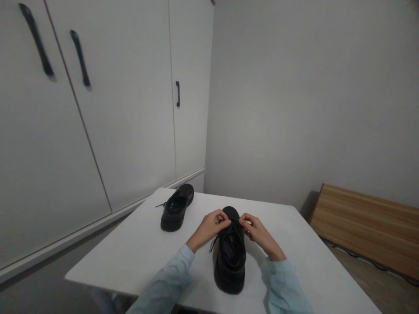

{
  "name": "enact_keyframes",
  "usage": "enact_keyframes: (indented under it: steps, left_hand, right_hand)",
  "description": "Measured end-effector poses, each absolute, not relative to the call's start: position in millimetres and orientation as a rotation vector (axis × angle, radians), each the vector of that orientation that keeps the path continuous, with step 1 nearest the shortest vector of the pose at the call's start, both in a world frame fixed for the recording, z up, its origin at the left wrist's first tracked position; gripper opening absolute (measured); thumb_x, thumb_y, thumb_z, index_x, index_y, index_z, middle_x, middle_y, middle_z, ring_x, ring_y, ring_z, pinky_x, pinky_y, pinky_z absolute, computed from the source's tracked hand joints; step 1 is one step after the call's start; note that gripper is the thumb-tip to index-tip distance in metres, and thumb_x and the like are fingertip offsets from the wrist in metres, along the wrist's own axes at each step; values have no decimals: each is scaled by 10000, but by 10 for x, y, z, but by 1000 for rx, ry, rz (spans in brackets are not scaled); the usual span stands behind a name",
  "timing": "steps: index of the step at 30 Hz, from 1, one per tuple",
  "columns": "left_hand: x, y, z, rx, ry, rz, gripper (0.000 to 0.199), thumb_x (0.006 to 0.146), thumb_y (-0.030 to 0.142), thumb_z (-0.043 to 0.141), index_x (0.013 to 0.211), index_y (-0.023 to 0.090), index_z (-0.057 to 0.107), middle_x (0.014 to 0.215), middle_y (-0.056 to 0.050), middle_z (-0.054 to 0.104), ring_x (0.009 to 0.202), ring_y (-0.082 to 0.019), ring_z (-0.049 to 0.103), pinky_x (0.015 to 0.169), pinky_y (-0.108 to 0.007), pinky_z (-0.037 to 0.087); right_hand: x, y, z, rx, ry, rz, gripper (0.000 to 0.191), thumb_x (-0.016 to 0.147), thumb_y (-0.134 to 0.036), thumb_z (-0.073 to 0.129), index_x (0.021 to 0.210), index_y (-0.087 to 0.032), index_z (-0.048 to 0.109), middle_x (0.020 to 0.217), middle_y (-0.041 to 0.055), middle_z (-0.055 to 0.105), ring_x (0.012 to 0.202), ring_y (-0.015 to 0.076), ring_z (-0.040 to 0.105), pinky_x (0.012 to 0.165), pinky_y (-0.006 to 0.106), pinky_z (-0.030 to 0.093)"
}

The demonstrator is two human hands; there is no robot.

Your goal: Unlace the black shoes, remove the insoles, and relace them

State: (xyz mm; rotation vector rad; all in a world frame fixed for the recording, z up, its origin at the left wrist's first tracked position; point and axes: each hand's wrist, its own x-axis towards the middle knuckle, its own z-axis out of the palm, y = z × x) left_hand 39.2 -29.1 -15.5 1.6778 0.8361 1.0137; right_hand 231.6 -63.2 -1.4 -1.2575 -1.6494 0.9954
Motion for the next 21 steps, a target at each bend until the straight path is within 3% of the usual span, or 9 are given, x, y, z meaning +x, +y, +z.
enact_keyframes:
  steps: [5, 10, 16, 21]
  left_hand:
    - [451, -323, -126, 1912, 917, 1082, 185, 760, 345, 622, 771, 162, 598, 716, -3, 560, 656, -132, 486, 599, -232, 350]
    - [423, -334, -91, 2047, 933, 1170, 166, 798, 323, 575, 724, 174, 572, 792, -23, 524, 800, -175, 497, 712, -269, 396]
    - [337, -308, -157, 1874, 918, 1053, 242, 827, 410, 513, 764, 176, 516, 869, -27, 456, 755, -151, 504, 533, -219, 460]
    - [274, -331, -176, 1692, 938, 997, 289, 771, 442, 585, 732, 166, 509, 908, -25, 423, 781, -140, 512, 541, -210, 502]
  right_hand:
    - [2271, -566, -91, -1201, -1741, 774, 327, 815, -459, 533, 636, -195, 459, 587, -48, 396, 557, 107, 386, 511, 217, 317]
    - [2309, -536, -118, -1135, -1753, 674, 238, 768, -288, 564, 584, -194, 446, 644, -28, 437, 628, 132, 441, 588, 242, 358]
    - [2354, -513, -143, -1194, -1716, 586, 186, 656, -159, 541, 521, -196, 420, 654, -23, 446, 622, 134, 444, 587, 248, 351]
    - [2332, -528, -153, -1264, -1705, 589, 199, 617, -143, 528, 485, -201, 391, 623, -26, 442, 593, 129, 426, 558, 245, 329]
